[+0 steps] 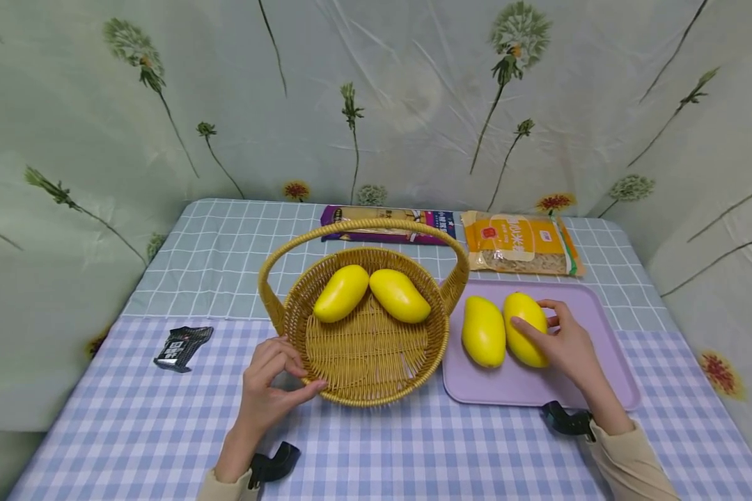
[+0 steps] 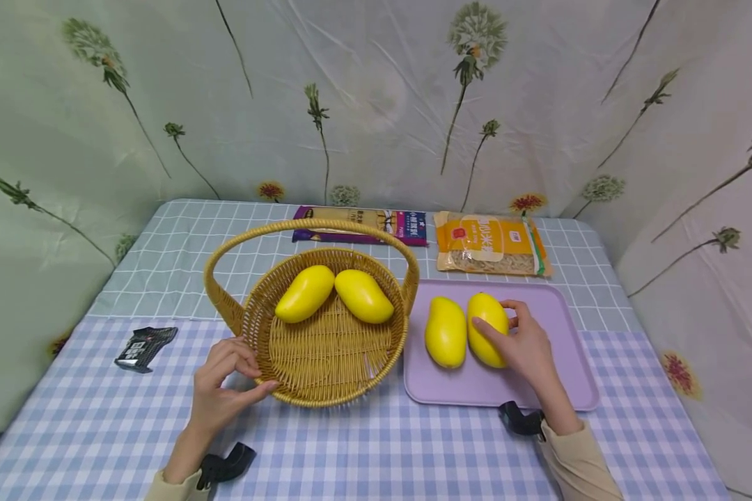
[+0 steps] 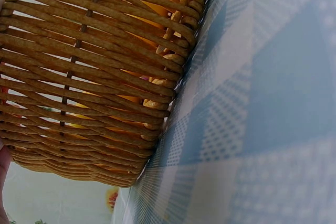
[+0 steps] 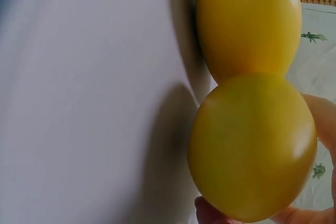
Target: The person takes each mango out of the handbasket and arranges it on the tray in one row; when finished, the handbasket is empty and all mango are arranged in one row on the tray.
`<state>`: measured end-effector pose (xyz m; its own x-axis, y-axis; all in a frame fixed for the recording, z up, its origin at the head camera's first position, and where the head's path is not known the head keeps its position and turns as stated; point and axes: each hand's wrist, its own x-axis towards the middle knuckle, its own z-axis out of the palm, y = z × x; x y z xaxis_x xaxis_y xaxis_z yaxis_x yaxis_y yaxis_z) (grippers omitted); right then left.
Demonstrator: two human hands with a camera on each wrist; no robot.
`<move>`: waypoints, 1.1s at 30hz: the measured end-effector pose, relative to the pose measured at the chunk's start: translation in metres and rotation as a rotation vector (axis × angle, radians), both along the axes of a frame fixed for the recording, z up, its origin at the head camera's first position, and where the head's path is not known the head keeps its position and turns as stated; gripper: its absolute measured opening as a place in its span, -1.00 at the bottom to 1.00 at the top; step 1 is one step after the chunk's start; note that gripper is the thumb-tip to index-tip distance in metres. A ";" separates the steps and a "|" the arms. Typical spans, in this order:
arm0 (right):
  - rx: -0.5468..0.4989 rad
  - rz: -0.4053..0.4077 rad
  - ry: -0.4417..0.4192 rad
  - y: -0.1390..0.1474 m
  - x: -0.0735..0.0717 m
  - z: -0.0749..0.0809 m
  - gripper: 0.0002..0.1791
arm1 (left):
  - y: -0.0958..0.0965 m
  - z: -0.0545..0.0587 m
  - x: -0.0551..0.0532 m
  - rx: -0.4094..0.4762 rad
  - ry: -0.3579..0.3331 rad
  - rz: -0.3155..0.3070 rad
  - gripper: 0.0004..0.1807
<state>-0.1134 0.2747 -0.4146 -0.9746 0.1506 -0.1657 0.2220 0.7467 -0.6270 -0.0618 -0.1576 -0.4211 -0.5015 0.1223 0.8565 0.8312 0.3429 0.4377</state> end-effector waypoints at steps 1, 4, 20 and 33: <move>0.003 0.005 0.001 0.000 0.000 -0.001 -0.09 | 0.000 0.001 0.000 0.000 0.001 0.000 -0.56; 0.011 0.018 -0.004 -0.001 0.000 -0.001 -0.10 | 0.001 0.002 0.001 0.000 0.004 0.004 -0.56; 0.035 0.079 -0.063 0.000 -0.001 -0.003 -0.05 | -0.003 -0.009 -0.003 -0.008 0.006 0.009 -0.56; 0.097 0.055 -0.040 -0.003 0.004 0.000 -0.02 | 0.001 0.004 0.000 -0.014 0.008 0.015 -0.54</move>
